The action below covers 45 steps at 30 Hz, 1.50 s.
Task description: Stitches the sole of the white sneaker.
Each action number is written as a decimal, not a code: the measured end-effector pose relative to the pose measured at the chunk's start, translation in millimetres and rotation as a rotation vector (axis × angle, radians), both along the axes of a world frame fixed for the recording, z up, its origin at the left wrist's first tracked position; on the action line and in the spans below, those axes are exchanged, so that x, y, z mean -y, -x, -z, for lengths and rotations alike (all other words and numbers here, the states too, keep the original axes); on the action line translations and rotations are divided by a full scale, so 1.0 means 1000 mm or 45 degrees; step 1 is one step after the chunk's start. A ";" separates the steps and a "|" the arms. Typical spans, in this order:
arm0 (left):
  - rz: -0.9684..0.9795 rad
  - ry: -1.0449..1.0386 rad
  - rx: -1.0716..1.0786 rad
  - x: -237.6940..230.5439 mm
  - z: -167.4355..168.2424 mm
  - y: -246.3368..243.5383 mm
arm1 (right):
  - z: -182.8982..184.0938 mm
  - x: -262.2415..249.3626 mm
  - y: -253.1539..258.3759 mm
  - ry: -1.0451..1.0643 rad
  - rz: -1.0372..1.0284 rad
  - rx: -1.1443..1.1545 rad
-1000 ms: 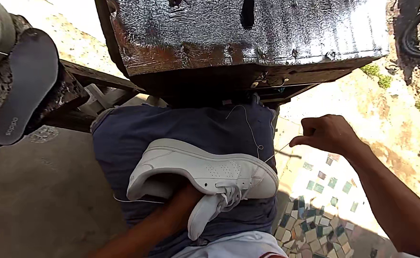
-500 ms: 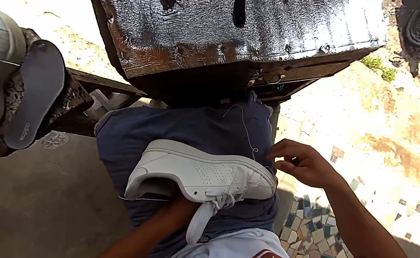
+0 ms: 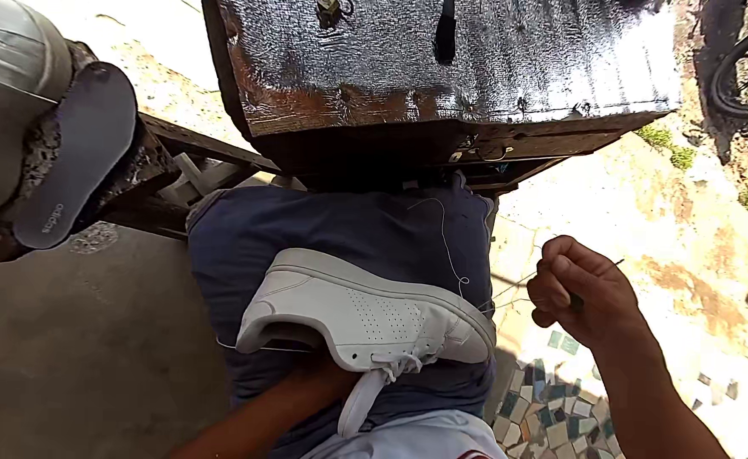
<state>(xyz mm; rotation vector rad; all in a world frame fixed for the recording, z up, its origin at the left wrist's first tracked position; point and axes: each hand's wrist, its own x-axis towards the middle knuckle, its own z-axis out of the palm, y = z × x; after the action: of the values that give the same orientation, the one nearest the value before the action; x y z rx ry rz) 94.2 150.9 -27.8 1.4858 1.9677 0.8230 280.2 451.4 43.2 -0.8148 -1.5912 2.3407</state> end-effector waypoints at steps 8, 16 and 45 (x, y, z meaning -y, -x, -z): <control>-0.082 -0.039 0.069 -0.005 0.018 -0.004 | 0.013 -0.023 0.033 -1.803 -0.686 0.294; -0.036 -0.172 0.070 -0.007 0.017 -0.002 | -0.011 -0.077 0.042 -1.296 -1.349 0.327; 0.098 -0.080 0.796 0.022 -0.083 0.105 | 0.049 0.007 0.002 -0.136 -0.174 -0.150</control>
<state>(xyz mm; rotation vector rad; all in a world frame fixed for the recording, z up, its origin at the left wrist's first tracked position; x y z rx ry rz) -10.3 129.4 55.1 1.1391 1.4206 1.1542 278.3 444.6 -5.3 -0.5520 -1.7539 2.3218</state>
